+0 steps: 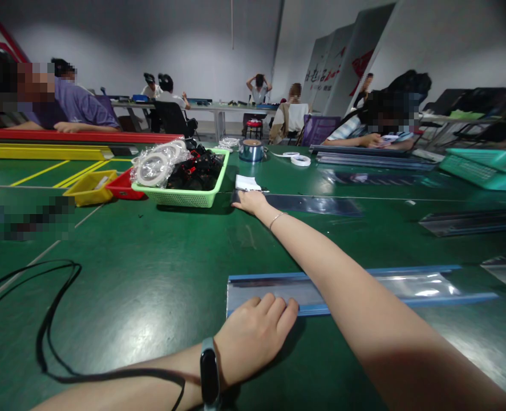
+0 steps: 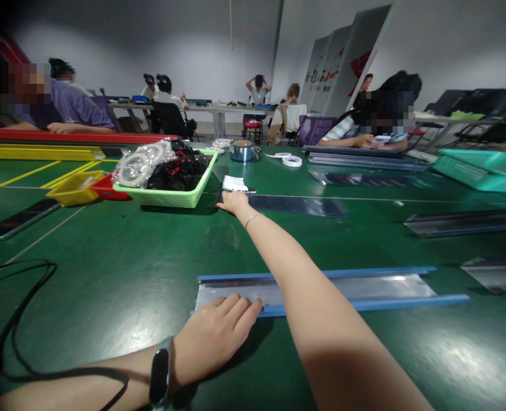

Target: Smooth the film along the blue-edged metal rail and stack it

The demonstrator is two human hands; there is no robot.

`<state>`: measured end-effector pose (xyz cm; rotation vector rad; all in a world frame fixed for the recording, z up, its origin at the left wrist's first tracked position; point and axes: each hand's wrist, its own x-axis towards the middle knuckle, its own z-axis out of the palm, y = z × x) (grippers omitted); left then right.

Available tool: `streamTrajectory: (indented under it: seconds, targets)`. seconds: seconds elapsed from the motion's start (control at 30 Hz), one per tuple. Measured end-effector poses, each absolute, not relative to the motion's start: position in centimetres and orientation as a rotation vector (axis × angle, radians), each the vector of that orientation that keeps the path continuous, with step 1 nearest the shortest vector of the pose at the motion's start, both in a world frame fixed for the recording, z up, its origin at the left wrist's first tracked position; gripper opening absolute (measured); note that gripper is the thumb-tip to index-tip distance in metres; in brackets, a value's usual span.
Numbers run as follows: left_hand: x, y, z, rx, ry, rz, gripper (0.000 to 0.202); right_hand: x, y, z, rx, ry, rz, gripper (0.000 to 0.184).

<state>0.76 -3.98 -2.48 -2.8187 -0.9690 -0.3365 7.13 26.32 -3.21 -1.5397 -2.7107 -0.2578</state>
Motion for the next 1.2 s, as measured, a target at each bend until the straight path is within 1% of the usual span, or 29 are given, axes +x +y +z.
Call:
streamTrajectory:
  seconds: [0.23,0.4,0.6,0.63,0.67,0.73,0.8,0.87,0.93,0.97,1.03,1.13,1.2]
  targets:
    - [0.7,-4.0,-2.6,-2.822,-0.982,-0.355,0.033,7.9,25.5,-3.4,-1.53,-2.747,-0.424,0.034]
    - [0.7,-4.0,-2.6,-2.795,-0.997,-0.361,0.032,8.2,25.8,-3.1,-1.539,-2.792,-0.443,0.035]
    - [0.8,-4.1,-2.5,-2.798,-0.994,-0.342,0.032,7.9,25.2,-2.8,-1.59,-2.719,-0.282,0.034]
    - [0.8,-4.1,-2.5,-2.8,-0.994,-0.344,0.032,7.7,24.9,-2.9,-1.607,-2.689,-0.251,0.035]
    - [0.8,-4.1,-2.5,-2.802,-0.992,-0.346,0.032,7.6,24.7,-3.0,-1.626,-2.655,-0.219,0.041]
    - [0.8,-4.2,-2.5,-2.801,-0.993,-0.351,0.032,7.5,24.2,-3.1,-1.671,-2.578,-0.156,0.06]
    - [0.8,-4.2,-2.6,-2.795,-1.0,-0.356,0.032,7.6,23.6,-2.9,-1.712,-2.494,-0.101,0.075]
    - [0.8,-4.3,-2.5,-2.788,-1.01,-0.361,0.032,8.0,23.0,-2.2,-1.735,-2.407,-0.07,0.082]
    - [0.8,-4.5,-2.5,-2.786,-1.013,-0.366,0.031,8.7,22.0,-1.0,-1.725,-2.327,-0.068,0.082]
    - [0.7,-4.6,-2.5,-2.786,-1.017,-0.368,0.031,9.2,21.3,-0.3,-1.704,-2.296,-0.075,0.079]
    - [0.7,-4.7,-2.4,-2.785,-1.021,-0.375,0.029,10.4,19.3,1.2,-1.628,-2.265,-0.091,0.067]
    - [0.7,-4.9,-2.2,-2.782,-1.023,-0.383,0.029,12.9,14.2,2.9,-1.477,-2.286,-0.094,0.04]
    - [0.7,-5.0,-2.1,-2.78,-1.032,-0.378,0.026,15.1,9.6,3.5,-1.233,-2.327,-0.072,0.028]
